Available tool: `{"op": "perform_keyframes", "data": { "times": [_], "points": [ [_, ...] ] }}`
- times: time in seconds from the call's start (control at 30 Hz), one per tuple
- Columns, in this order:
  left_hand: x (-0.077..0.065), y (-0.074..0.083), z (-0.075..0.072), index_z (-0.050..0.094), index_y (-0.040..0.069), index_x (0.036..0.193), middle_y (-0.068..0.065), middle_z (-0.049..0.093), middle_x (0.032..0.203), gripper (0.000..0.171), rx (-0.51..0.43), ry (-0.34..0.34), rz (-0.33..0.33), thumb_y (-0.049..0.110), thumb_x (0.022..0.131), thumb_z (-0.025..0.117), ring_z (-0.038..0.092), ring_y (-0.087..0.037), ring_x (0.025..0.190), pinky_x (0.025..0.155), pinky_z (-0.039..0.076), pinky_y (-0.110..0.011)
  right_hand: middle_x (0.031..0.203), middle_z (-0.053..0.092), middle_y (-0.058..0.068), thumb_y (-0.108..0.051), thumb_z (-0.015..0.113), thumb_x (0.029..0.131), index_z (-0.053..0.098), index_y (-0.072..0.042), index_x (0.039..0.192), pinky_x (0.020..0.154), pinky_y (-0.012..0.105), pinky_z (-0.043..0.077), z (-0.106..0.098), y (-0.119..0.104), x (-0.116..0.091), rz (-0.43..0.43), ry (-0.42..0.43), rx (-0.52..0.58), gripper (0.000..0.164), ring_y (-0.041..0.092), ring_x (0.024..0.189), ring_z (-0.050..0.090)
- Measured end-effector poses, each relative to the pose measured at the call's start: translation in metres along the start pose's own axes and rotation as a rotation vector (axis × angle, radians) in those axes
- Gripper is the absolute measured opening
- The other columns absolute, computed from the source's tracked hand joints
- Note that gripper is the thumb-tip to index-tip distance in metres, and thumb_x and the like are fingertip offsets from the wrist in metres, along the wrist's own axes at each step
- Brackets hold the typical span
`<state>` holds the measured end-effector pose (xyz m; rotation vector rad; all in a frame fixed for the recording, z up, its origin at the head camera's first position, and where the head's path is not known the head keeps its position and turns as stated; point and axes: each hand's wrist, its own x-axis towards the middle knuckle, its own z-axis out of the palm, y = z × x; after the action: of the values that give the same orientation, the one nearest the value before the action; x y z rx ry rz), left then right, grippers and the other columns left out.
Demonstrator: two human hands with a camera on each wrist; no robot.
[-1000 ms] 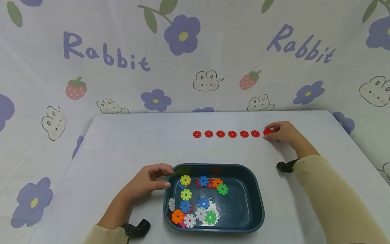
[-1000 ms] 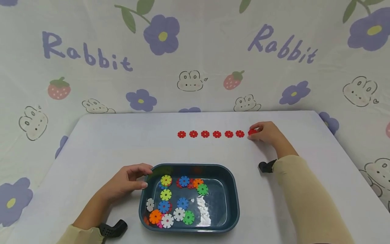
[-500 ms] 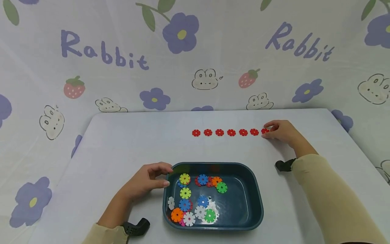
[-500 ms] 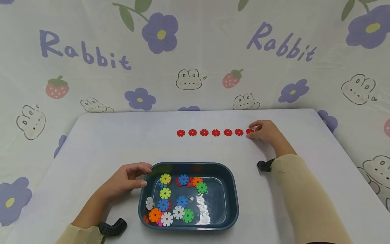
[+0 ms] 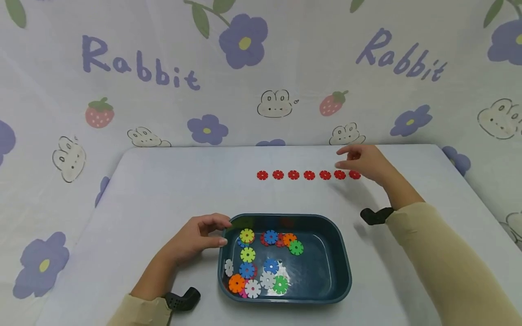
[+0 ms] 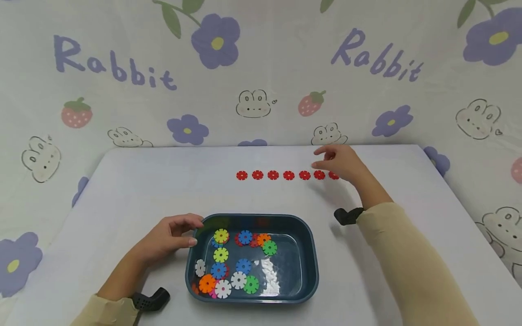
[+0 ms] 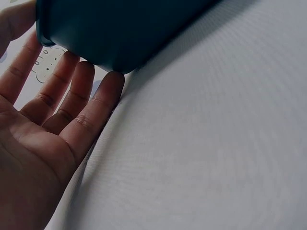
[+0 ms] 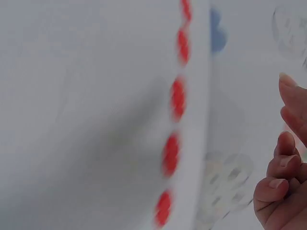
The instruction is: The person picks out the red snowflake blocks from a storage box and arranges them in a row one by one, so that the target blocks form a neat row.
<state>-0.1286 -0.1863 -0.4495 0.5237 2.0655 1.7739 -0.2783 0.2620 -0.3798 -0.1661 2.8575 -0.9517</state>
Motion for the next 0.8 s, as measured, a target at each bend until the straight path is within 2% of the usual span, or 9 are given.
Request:
{"op": "perform_keyframes", "data": {
  "times": [0.1,0.17,0.3,0.4,0.53,0.6,0.67,0.8],
  "points": [
    [0.0,0.0,-0.001,0.063,0.0,0.119,-0.017,0.06,0.127,0.034,0.002,0.0,0.008,0.006,0.087,0.07,0.058,-0.03,0.114,0.094,0.052,-0.031,0.093,0.057,0.01,-0.031,0.077,0.085,0.067,-0.014,0.121,0.068,0.034,0.054,0.005,-0.042,-0.011,-0.137,-0.015,0.033,0.042,0.026,0.084,0.053],
    [0.001,0.0,-0.001,0.062,0.0,0.12,-0.017,0.06,0.127,0.034,-0.001,-0.002,0.008,0.006,0.087,0.07,0.058,-0.03,0.114,0.094,0.052,-0.031,0.087,0.058,0.009,-0.031,0.078,0.084,0.069,-0.015,0.117,0.064,0.031,0.051,0.011,-0.068,-0.021,-0.238,-0.058,0.047,0.038,0.025,0.08,0.054],
    [0.001,-0.001,-0.001,0.062,0.0,0.12,-0.017,0.06,0.128,0.034,0.0,-0.004,0.014,0.006,0.087,0.07,0.058,-0.03,0.115,0.095,0.052,-0.031,0.078,0.058,0.004,-0.029,0.08,0.082,0.072,-0.016,0.11,0.061,0.028,0.049,0.03,-0.108,-0.041,-0.419,-0.201,0.084,0.031,0.022,0.072,0.055],
    [0.001,-0.003,-0.001,0.062,-0.001,0.12,-0.017,0.06,0.128,0.034,0.0,-0.005,0.02,0.006,0.087,0.07,0.057,-0.031,0.116,0.095,0.052,-0.031,0.075,0.058,-0.001,-0.028,0.079,0.083,0.072,-0.018,0.107,0.061,0.027,0.05,0.046,-0.129,-0.056,-0.5,-0.335,0.085,0.027,0.019,0.071,0.056],
    [0.001,-0.003,-0.002,0.062,-0.001,0.119,-0.018,0.06,0.128,0.034,0.007,-0.004,0.025,0.007,0.087,0.07,0.057,-0.032,0.117,0.097,0.051,-0.031,0.077,0.06,-0.006,-0.028,0.078,0.084,0.073,-0.016,0.107,0.065,0.026,0.052,0.071,-0.145,-0.071,-0.578,-0.504,-0.027,0.027,0.013,0.072,0.057],
    [0.001,-0.003,-0.002,0.062,-0.001,0.119,-0.018,0.06,0.128,0.034,0.015,-0.004,0.034,0.008,0.087,0.071,0.056,-0.033,0.118,0.098,0.049,-0.031,0.084,0.064,-0.005,-0.026,0.079,0.083,0.074,-0.014,0.109,0.069,0.023,0.053,0.084,-0.15,-0.078,-0.6,-0.562,-0.116,0.029,0.012,0.077,0.059],
    [0.001,-0.003,-0.003,0.062,-0.001,0.119,-0.018,0.06,0.128,0.035,0.018,-0.006,0.042,0.009,0.087,0.071,0.055,-0.034,0.119,0.099,0.048,-0.03,0.092,0.068,-0.003,-0.023,0.08,0.082,0.074,-0.013,0.111,0.075,0.023,0.054,0.095,-0.155,-0.084,-0.597,-0.584,-0.215,0.031,0.013,0.085,0.061],
    [0.001,-0.004,-0.004,0.063,0.0,0.12,-0.018,0.06,0.128,0.035,0.017,-0.016,0.049,0.01,0.087,0.072,0.055,-0.034,0.12,0.1,0.048,-0.029,0.111,0.071,-0.001,-0.019,0.082,0.079,0.072,-0.016,0.118,0.085,0.029,0.056,0.111,-0.165,-0.098,-0.537,-0.594,-0.437,0.04,0.015,0.101,0.064]
  ]
}}
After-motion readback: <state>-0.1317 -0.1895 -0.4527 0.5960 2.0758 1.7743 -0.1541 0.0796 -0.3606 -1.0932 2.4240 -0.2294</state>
